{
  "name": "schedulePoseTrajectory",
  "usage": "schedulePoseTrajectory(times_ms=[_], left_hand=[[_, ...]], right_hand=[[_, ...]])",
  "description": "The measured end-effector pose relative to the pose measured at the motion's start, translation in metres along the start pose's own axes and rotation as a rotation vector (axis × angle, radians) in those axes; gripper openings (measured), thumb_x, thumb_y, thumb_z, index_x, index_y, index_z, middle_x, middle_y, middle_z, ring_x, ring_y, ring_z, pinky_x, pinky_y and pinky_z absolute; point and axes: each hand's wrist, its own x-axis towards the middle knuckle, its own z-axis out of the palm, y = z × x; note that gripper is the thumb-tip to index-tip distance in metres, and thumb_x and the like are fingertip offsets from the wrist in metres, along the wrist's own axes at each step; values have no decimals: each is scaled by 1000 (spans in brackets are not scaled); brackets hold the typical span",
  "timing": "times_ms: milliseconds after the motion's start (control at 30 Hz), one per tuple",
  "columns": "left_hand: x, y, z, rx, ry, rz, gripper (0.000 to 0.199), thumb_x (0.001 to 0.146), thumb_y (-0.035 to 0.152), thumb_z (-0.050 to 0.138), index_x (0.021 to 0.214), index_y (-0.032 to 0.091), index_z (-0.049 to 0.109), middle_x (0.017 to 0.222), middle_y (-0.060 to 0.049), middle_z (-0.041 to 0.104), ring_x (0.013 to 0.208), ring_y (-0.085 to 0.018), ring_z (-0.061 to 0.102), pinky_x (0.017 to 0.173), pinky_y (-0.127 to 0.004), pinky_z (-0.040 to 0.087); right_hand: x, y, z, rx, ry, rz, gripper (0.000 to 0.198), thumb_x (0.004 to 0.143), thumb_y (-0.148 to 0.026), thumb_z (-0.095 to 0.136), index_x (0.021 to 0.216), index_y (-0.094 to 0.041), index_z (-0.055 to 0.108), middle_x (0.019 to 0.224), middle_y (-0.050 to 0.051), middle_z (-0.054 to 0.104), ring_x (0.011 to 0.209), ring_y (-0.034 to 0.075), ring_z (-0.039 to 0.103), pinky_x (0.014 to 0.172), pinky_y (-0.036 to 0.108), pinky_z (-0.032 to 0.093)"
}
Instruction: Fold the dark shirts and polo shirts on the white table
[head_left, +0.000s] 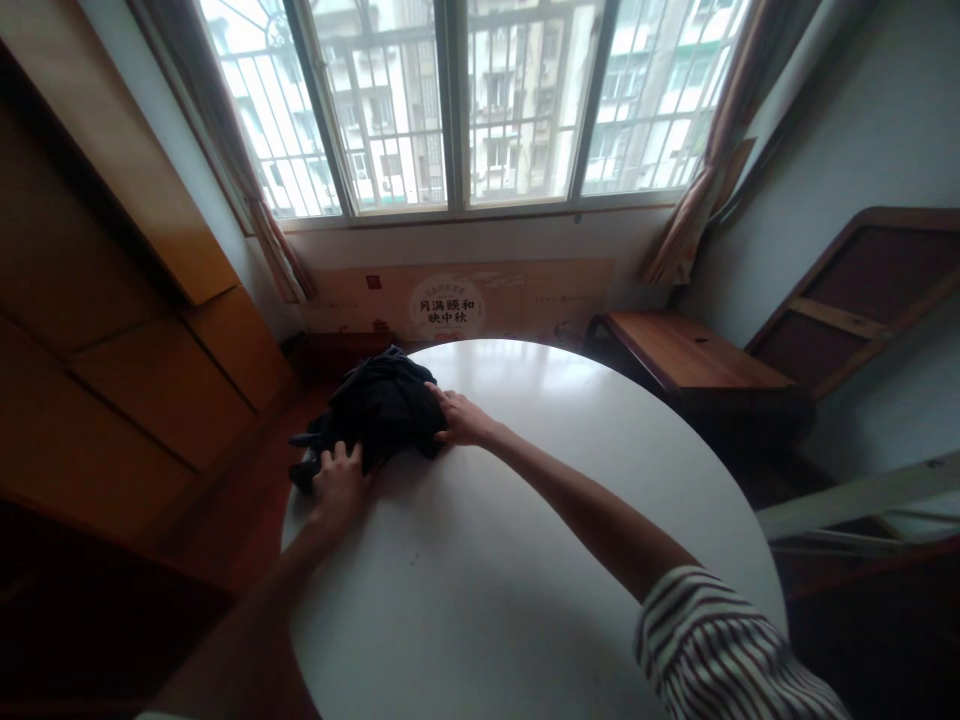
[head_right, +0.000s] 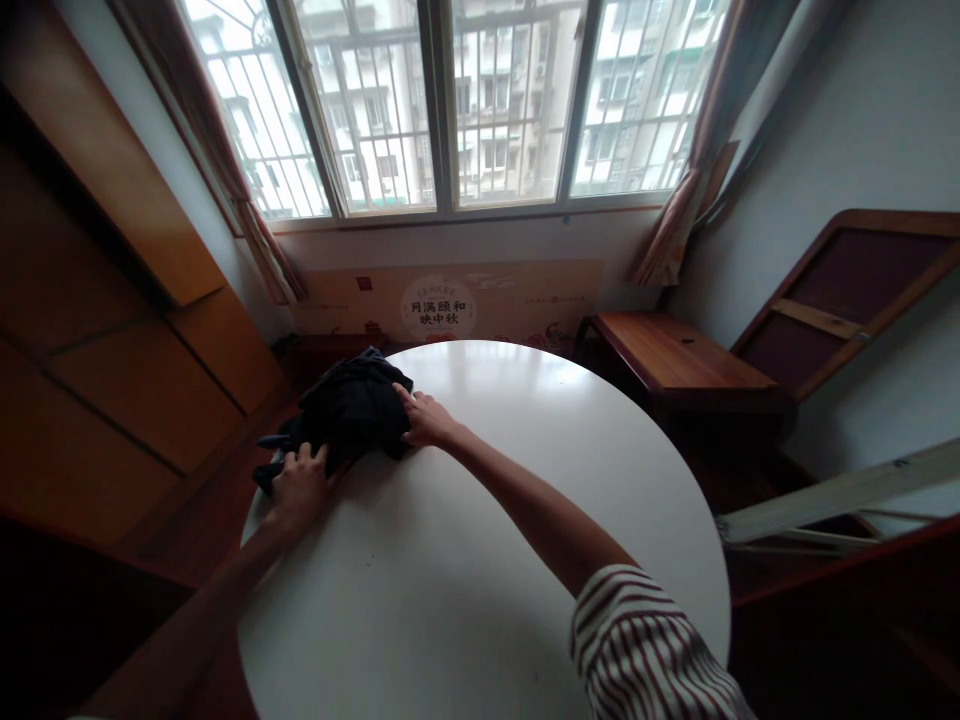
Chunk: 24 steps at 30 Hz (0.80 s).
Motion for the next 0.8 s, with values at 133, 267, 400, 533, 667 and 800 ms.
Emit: schedulePoseTrajectory(times_ms=[133,267,400,533,667,800], left_hand=[[-16,10,-24,-128,112,52,43,95,40,48,127,13,58,107,-17,59,97,-33,57,76,-40,50],[-28,50,-42,-608,344,396,22,96,36,49,95,17,59,78,-3,55,66,-15,54,62,-25,44],[-20,103,-27,-846,232,810,39,99,32,42,63,19,39,56,7,33,48,-7,34,50,-20,31],[-6,132,1,-819,163,860,34,100,29,36,69,20,46,64,2,46,55,-10,45,60,-23,42],[-2,128,14,-813,42,862,27,99,27,36,109,21,60,110,-9,64,99,-19,63,90,-34,51],[-4,121,15,-776,-16,881,46,97,36,44,140,20,46,143,-12,51,132,-24,48,111,-42,40]], right_hand=[[-85,19,-17,-53,192,78,22,74,-3,55,90,-15,63,87,6,61,84,18,57,78,29,46],[-173,45,-31,-83,279,219,26,75,-3,47,55,-20,44,49,-4,36,49,11,37,54,25,31],[-218,68,-32,-120,366,327,31,77,-3,41,52,-21,39,47,-5,28,47,11,30,52,25,28],[-226,79,-25,-133,404,342,27,80,-4,40,62,-20,51,59,1,48,56,16,46,60,29,42],[-226,76,-24,-72,351,202,26,86,-12,47,106,-18,62,115,14,62,110,26,58,95,44,48],[-227,66,-24,-111,246,152,45,91,-31,54,134,-16,52,139,18,53,133,29,45,112,54,33]])
